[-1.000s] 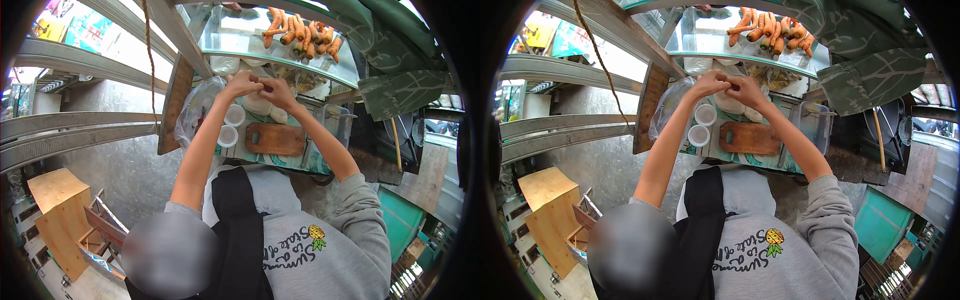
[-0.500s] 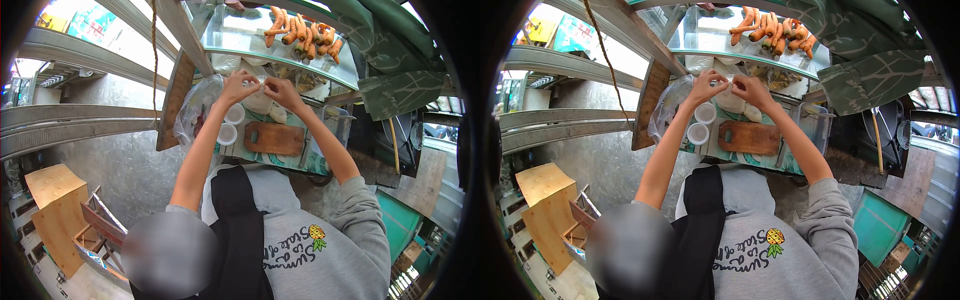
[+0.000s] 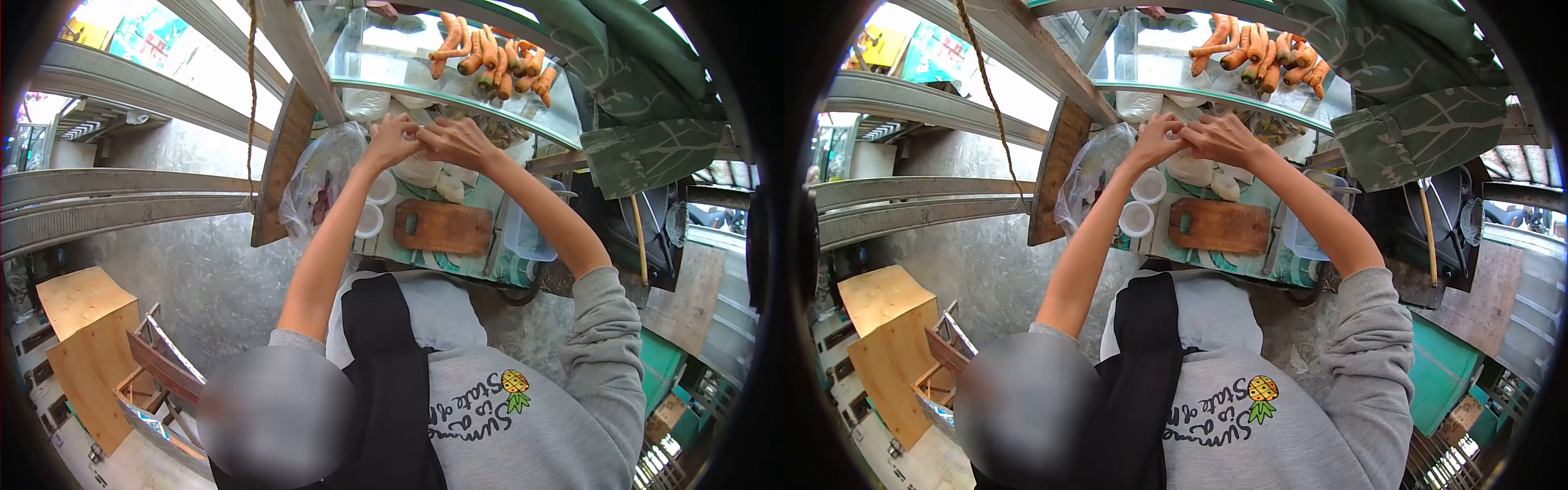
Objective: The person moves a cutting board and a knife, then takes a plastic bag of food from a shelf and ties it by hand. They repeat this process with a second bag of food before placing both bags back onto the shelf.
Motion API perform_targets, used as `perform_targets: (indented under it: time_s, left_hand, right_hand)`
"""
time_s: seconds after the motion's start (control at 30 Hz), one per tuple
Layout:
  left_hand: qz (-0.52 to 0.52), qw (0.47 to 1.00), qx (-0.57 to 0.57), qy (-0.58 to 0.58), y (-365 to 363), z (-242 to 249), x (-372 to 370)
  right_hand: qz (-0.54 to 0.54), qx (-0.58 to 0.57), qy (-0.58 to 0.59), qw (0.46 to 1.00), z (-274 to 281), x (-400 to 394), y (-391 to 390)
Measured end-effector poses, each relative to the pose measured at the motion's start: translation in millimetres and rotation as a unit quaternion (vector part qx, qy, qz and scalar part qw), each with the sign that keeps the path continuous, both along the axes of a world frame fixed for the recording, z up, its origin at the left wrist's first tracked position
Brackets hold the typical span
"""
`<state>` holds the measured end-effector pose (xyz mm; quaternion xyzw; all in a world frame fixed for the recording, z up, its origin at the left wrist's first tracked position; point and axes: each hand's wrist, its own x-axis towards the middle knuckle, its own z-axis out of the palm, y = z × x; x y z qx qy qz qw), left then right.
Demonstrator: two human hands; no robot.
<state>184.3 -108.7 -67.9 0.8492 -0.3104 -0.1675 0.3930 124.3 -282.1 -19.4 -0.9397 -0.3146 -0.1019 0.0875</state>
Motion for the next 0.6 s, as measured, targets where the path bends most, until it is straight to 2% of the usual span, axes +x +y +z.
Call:
perform_targets:
  time_s: [0.27,0.43,0.6]
  left_hand:
    - [0.014,1.0,-0.021,0.006,-1,-6,1]
    - [0.005,0.999,-0.049,0.008,-1,-8,4]
    - [0.029,0.997,-0.06,-0.027,-8,-3,-4]
  right_hand:
    - [0.05,0.04,-0.028,0.998,-4,11,-2]
    - [0.05,0.078,0.021,0.995,-13,16,-2]
    - [0.088,0.08,0.009,0.993,-9,21,-3]
